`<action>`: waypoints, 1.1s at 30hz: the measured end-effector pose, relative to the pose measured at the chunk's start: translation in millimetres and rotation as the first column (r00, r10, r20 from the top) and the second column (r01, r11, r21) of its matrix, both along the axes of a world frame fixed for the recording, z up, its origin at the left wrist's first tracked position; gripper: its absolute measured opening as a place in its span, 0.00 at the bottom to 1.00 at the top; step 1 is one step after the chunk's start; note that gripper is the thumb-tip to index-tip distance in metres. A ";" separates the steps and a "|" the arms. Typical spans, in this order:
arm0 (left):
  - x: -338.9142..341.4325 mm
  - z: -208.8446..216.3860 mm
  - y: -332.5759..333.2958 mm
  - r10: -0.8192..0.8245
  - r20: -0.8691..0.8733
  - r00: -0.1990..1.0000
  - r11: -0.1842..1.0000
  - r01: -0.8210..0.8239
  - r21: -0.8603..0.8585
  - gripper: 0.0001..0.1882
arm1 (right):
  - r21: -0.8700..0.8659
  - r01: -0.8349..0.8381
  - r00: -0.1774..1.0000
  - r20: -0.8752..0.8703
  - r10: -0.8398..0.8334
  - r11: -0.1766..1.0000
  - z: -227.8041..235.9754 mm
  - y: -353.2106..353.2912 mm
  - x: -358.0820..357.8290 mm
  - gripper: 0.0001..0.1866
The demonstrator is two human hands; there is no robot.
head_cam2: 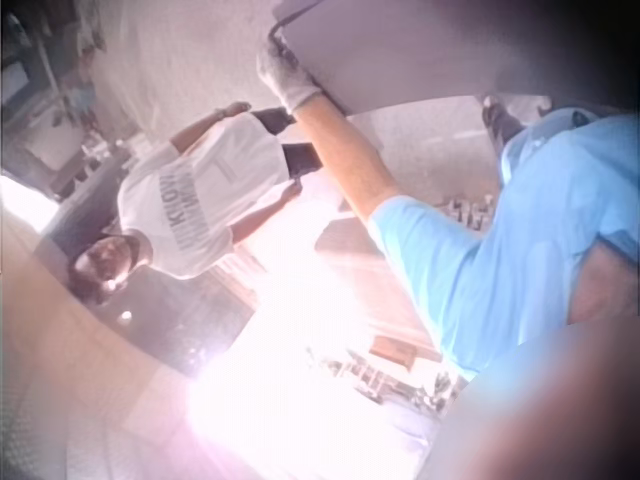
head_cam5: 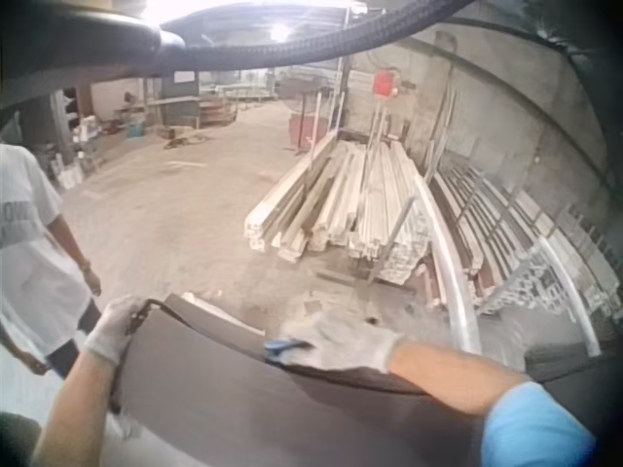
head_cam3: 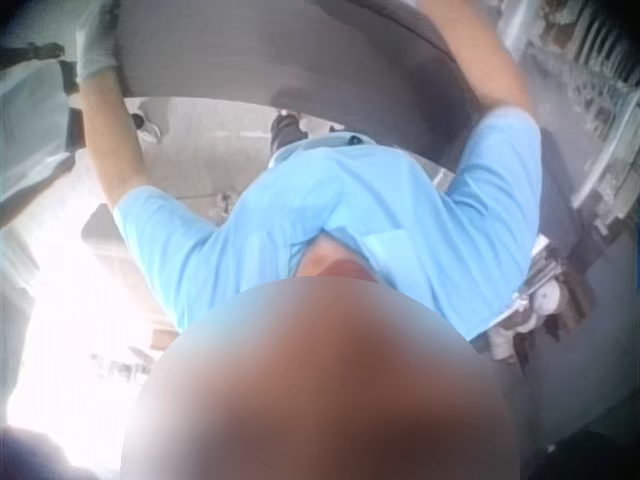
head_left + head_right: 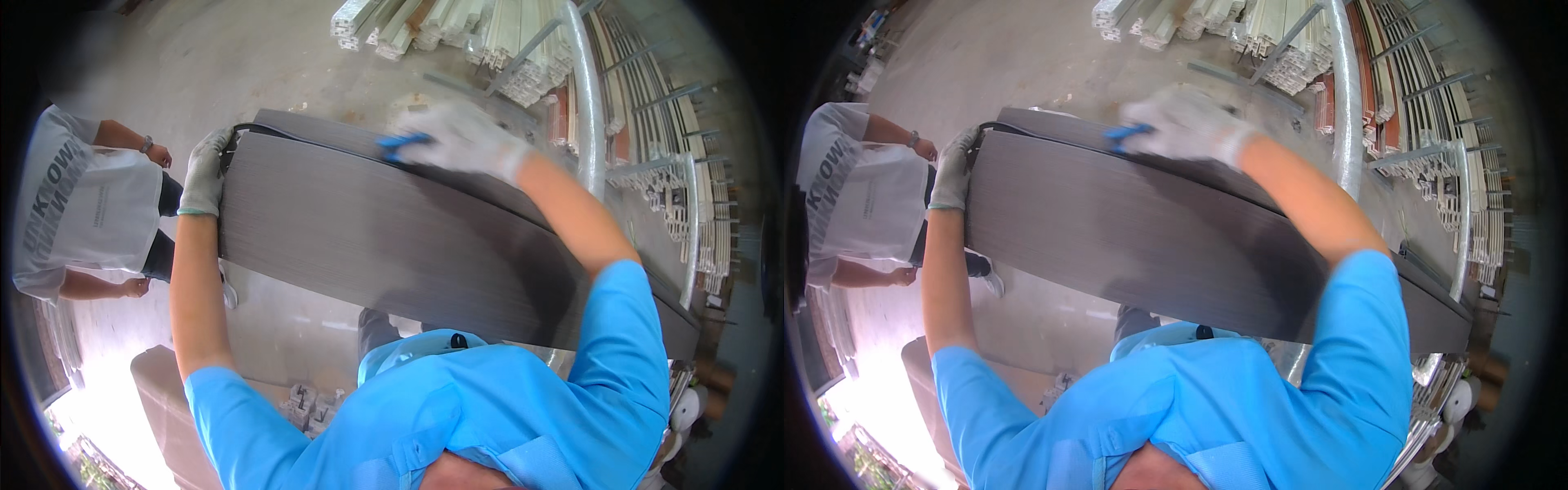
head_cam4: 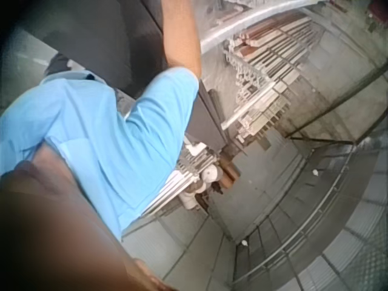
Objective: The person applies a black sealant strip along the edges of large grey panels using a blue caulking gun. They repeatedly lift, rotate, and reposition the panels to access different edges, then place the finished panel onto a stack of similar panels.
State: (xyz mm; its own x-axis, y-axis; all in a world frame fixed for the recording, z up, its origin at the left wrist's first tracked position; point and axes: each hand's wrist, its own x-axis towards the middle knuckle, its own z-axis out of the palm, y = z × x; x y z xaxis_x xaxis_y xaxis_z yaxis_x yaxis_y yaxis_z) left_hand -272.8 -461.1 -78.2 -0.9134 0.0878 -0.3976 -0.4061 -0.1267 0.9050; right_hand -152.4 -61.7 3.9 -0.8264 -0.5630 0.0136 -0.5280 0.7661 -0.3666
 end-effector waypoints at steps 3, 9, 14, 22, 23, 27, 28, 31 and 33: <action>6.7 7.9 4.8 -0.048 -0.088 0.995 0.997 0.053 0.054 0.13 | -0.080 0.138 0.988 0.083 -0.132 0.987 16.9 68.3 81.3 0.12; 10.5 7.4 4.6 -0.240 -0.180 0.954 0.965 0.214 -0.152 0.21 | 0.011 0.392 0.907 0.165 -0.388 0.920 20.4 113.3 148.4 0.16; 3.4 4.3 13.7 -0.351 -0.262 0.899 0.853 0.191 -0.486 0.17 | 0.031 0.250 0.967 0.031 -0.251 0.968 15.8 54.3 86.0 0.13; 6.6 -2.0 22.9 -0.221 -0.253 0.942 0.926 0.121 -0.356 0.14 | -0.055 0.036 0.997 -0.063 -0.040 0.998 -1.0 -87.5 -52.5 0.15; 6.2 -2.7 23.2 -0.210 -0.246 0.946 0.916 0.102 -0.388 0.14 | 0.003 0.066 0.996 -0.068 -0.066 0.998 -2.1 -107.9 -67.9 0.16; 6.6 -2.3 27.8 -0.174 -0.315 0.933 0.926 0.047 -0.374 0.16 | 0.080 0.087 0.988 -0.138 -0.075 0.993 -4.4 -156.4 -101.3 0.19; 6.6 -1.9 29.0 -0.126 -0.313 0.941 0.937 0.010 -0.349 0.16 | 0.074 0.084 0.985 -0.157 -0.071 0.994 -4.1 -156.9 -99.0 0.20; 6.7 -3.2 28.4 -0.117 -0.273 0.955 0.931 0.010 -0.365 0.14 | -0.022 0.075 0.991 -0.112 -0.077 0.997 -0.8 -142.9 -85.2 0.20; 3.5 -6.1 23.9 -0.247 -0.337 0.908 0.860 0.045 -0.509 0.13 | 0.020 0.110 0.991 -0.072 -0.108 0.994 0.9 -132.5 -76.6 0.20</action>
State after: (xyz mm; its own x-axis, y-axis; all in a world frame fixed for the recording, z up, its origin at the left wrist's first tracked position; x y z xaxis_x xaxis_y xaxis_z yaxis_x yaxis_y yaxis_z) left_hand -269.3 -437.2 -84.4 -0.9910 0.1237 -0.0517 0.0016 0.3964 0.9181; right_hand -229.0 -194.1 4.9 -0.8804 -0.4702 0.0620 -0.4645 0.8287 -0.3123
